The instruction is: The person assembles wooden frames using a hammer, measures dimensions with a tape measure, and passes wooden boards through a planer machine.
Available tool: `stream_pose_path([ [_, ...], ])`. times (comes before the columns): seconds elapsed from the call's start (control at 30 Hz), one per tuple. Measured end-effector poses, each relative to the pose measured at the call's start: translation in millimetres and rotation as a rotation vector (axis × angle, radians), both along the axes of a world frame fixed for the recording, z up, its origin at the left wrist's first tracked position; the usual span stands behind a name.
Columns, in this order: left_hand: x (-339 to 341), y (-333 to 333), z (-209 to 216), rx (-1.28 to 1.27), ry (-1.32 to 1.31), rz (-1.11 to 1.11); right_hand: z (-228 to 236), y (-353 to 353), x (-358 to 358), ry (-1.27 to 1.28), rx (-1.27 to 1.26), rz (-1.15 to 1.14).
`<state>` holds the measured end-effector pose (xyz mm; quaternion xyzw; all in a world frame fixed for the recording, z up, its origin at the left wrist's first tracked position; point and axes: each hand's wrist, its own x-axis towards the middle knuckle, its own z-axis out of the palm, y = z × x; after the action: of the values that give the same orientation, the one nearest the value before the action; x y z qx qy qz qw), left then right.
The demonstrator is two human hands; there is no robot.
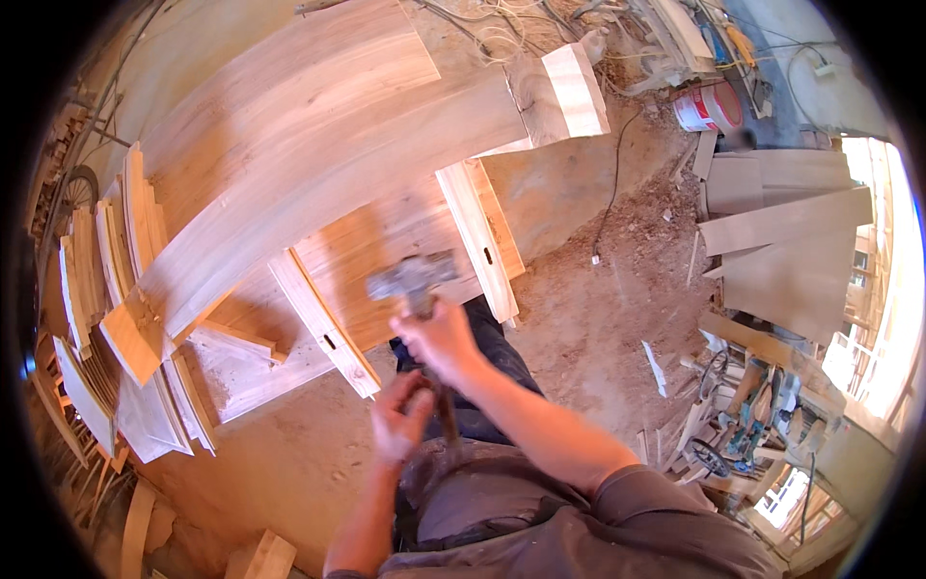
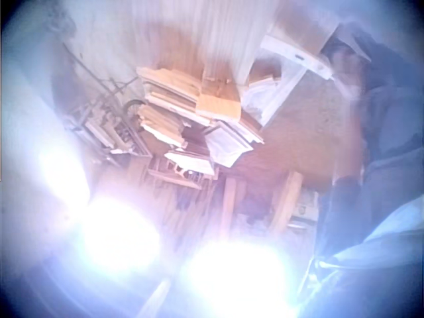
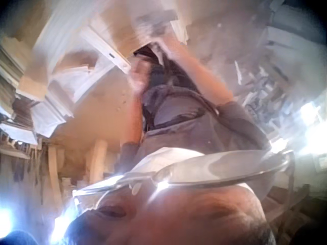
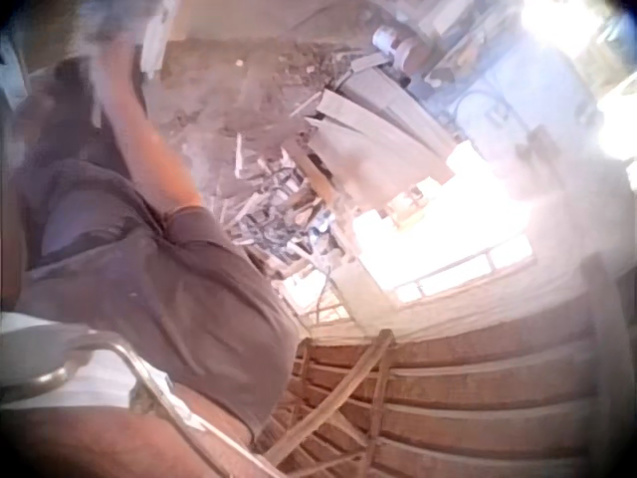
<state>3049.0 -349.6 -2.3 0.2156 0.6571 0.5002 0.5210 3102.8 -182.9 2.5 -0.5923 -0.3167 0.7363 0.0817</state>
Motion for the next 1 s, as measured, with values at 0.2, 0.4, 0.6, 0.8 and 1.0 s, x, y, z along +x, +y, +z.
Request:
stream_pose_path([
  [0.2, -197, 28, -127, 0.112, 0.111, 0.644, -36, 125, 85, -0.083, -0.02, -0.118],
  [0.4, -303, 75, -164, 0.214, -0.391, 0.76, -99, 244, 104, -0.025, -0.044, -0.093],
  [0.6, -309, 85, -174, 0.252, -0.609, 0.663, -111, 287, 73, -0.089, -0.024, 0.031],
  [0.8, -308, 107, -178, 0.249, -0.716, 0.594, -108, 301, 60, -0.176, 0.012, 0.113],
  [1.0, -323, 91, -203, 0.322, -0.859, 0.568, -102, 315, 41, -0.234, 0.045, 0.243],
])
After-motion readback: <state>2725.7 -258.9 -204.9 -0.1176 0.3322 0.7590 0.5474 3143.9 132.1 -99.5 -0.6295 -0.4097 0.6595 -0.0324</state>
